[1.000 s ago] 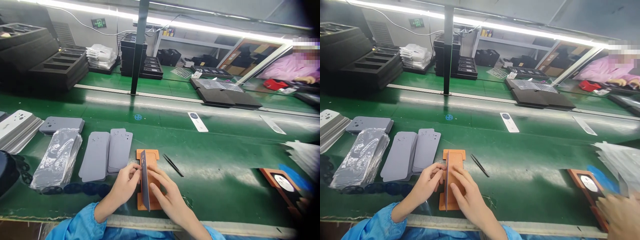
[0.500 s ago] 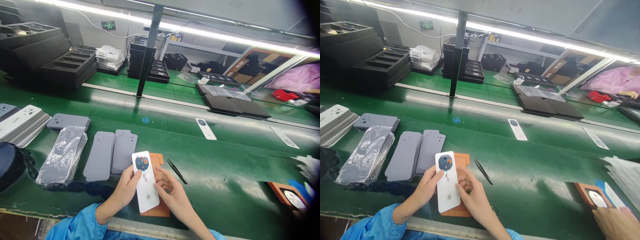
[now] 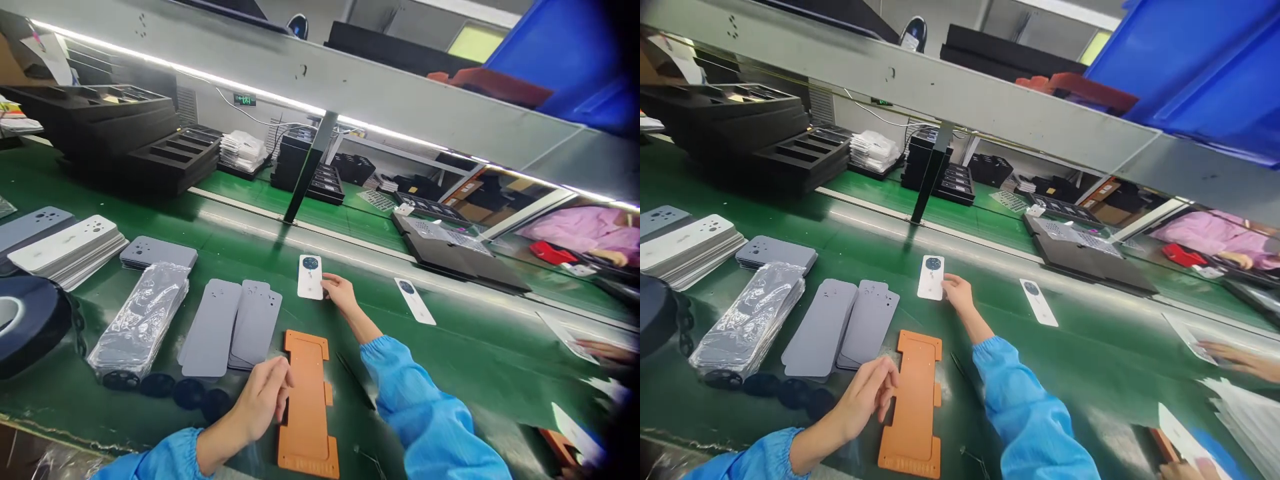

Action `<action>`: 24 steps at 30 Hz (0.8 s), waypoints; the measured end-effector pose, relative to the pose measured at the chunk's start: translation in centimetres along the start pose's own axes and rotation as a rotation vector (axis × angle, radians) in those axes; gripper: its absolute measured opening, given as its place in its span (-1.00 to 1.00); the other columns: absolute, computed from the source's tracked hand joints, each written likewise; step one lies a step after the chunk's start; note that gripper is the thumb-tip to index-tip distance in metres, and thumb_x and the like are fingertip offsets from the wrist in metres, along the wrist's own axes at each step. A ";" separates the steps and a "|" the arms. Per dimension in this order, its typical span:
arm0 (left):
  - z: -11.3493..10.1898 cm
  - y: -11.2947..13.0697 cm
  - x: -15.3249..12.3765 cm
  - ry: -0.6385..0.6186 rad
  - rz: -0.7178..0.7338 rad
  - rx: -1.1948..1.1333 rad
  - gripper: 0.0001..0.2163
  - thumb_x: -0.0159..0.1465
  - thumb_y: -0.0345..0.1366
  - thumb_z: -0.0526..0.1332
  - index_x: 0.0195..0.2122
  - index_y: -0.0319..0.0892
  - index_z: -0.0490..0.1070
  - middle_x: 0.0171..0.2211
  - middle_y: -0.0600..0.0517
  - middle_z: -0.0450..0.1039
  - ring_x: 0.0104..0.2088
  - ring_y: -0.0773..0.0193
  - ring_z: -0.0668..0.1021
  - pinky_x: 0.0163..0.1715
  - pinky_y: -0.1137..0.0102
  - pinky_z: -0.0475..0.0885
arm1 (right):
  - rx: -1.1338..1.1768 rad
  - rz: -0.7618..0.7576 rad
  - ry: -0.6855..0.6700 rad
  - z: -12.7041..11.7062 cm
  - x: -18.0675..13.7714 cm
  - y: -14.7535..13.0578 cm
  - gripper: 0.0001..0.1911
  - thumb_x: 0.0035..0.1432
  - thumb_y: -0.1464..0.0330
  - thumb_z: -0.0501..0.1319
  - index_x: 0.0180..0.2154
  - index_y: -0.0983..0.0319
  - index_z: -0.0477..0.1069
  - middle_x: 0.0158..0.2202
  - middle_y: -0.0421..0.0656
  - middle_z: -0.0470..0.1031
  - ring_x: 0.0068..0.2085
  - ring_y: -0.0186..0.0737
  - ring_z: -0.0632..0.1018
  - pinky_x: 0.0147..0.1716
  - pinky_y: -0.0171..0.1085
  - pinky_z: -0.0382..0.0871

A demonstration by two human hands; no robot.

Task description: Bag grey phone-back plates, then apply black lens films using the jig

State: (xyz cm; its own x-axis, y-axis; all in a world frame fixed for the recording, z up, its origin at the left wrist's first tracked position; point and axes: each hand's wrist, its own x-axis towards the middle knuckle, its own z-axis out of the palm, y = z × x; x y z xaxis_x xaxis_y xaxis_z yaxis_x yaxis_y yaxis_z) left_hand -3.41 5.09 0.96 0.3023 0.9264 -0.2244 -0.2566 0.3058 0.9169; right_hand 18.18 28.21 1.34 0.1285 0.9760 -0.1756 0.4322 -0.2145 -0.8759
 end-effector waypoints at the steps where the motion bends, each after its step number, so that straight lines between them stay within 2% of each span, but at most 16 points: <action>1: 0.0 0.0 0.0 0.003 -0.003 -0.010 -0.46 0.35 0.25 -0.01 -0.37 -0.18 0.33 -0.64 0.21 0.15 -0.70 0.44 0.27 -0.68 0.52 0.16 | -0.036 0.000 0.011 0.3 0.9 -0.2 -0.74 0.34 0.30 0.26 -0.01 0.31 0.44 -0.21 -0.14 0.54 -0.34 -0.30 0.56 -0.37 -0.29 0.51; 6: 0.2 0.3 0.3 0.009 0.011 -0.062 -0.43 0.30 0.30 0.01 -0.40 -0.19 0.34 -0.67 0.20 0.16 -0.69 0.43 0.25 -0.68 0.51 0.17 | -0.225 -0.051 0.046 0.6 2.9 -1.5 -0.75 0.35 0.26 0.26 -0.04 0.29 0.46 -0.08 -0.10 0.53 -0.15 -0.18 0.59 -0.15 -0.12 0.55; 9: 0.1 0.7 0.3 0.026 0.016 -0.094 -0.42 0.29 0.31 0.01 -0.40 -0.18 0.34 -0.68 0.20 0.16 -0.69 0.43 0.24 -0.68 0.51 0.15 | -0.311 -0.126 0.078 -0.1 2.1 -2.3 -0.78 0.30 0.30 0.30 -0.08 0.29 0.49 -0.09 -0.08 0.56 -0.10 -0.13 0.58 -0.03 -0.04 0.48; 11: 0.1 0.9 0.3 0.038 0.034 -0.100 -0.42 0.29 0.30 0.01 -0.40 -0.19 0.34 -0.68 0.20 0.16 -0.70 0.43 0.24 -0.67 0.51 0.13 | -0.343 -0.181 0.090 -0.5 0.3 -2.8 -0.78 0.26 0.33 0.29 -0.09 0.30 0.52 -0.13 -0.04 0.59 -0.14 -0.11 0.57 0.01 -0.03 0.42; 14: -0.1 1.3 0.1 0.048 0.075 -0.116 -0.42 0.31 0.28 0.00 -0.40 -0.20 0.36 -0.66 0.18 0.19 -0.69 0.43 0.26 -0.66 0.50 0.12 | -0.344 -0.274 0.056 -0.4 -5.0 -3.2 -0.71 0.24 0.29 0.23 -0.07 0.28 0.55 -0.13 -0.02 0.61 -0.19 -0.10 0.56 -0.02 -0.09 0.39; 16: -0.1 1.4 0.0 0.063 0.104 -0.128 -0.43 0.34 0.26 -0.01 -0.40 -0.21 0.36 -0.66 0.17 0.19 -0.69 0.43 0.26 -0.65 0.49 0.12 | -0.323 -0.316 -0.028 0.0 -10.2 -3.3 -0.74 0.27 0.23 0.20 -0.18 0.23 0.58 -0.24 -0.09 0.63 -0.26 -0.14 0.56 -0.14 -0.18 0.43; 18: -0.2 1.4 -0.2 0.081 0.137 -0.126 -0.46 0.36 0.21 -0.02 -0.39 -0.21 0.37 -0.66 0.18 0.19 -0.68 0.43 0.27 -0.64 0.49 0.12 | -0.321 -0.402 -0.197 0.6 -16.0 -3.3 -0.70 0.31 0.20 0.17 -0.36 0.20 0.57 -0.37 -0.11 0.62 -0.36 -0.17 0.54 -0.31 -0.24 0.41; 19: -0.2 1.4 -0.3 0.087 0.151 -0.120 -0.47 0.38 0.19 -0.02 -0.38 -0.21 0.37 -0.66 0.17 0.19 -0.67 0.43 0.27 -0.63 0.49 0.13 | -0.327 -0.451 -0.325 1.0 -18.8 -3.2 -0.66 0.35 0.21 0.13 -0.39 0.19 0.55 -0.43 -0.13 0.60 -0.41 -0.21 0.51 -0.37 -0.26 0.38; 21: -0.3 1.5 -0.4 0.084 0.165 -0.112 -0.49 0.39 0.17 -0.02 -0.37 -0.20 0.38 -0.65 0.17 0.20 -0.66 0.42 0.28 -0.61 0.48 0.15 | -0.335 -0.555 -0.606 1.8 -23.5 -3.0 -0.66 0.39 0.24 0.09 -0.34 0.18 0.55 -0.44 -0.16 0.58 -0.46 -0.26 0.50 -0.42 -0.30 0.36; 22: -0.4 1.6 -0.4 0.077 0.167 -0.113 -0.49 0.39 0.17 -0.02 -0.36 -0.20 0.38 -0.64 0.17 0.19 -0.65 0.42 0.28 -0.61 0.48 0.15 | -0.345 -0.630 -0.683 2.2 -25.3 -2.7 -0.66 0.40 0.25 0.08 -0.33 0.18 0.55 -0.46 -0.17 0.56 -0.46 -0.26 0.51 -0.43 -0.30 0.36; 24: -0.5 1.7 -0.4 0.058 0.171 -0.120 -0.50 0.39 0.16 -0.01 -0.35 -0.20 0.38 -0.64 0.17 0.19 -0.65 0.42 0.27 -0.61 0.48 0.14 | -0.404 -0.782 -0.747 3.3 -27.5 -2.0 -0.68 0.42 0.24 0.05 -0.12 0.20 0.55 -0.42 -0.15 0.58 -0.43 -0.23 0.54 -0.41 -0.29 0.37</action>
State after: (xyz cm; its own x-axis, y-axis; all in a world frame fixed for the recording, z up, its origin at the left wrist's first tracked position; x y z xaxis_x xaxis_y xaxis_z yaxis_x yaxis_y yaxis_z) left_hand -4.38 5.38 2.44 0.1930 0.9770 -0.0909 -0.4085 0.1642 0.8979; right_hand 10.79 1.90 6.44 -0.8022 0.5970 0.0108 0.4327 0.5937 -0.6785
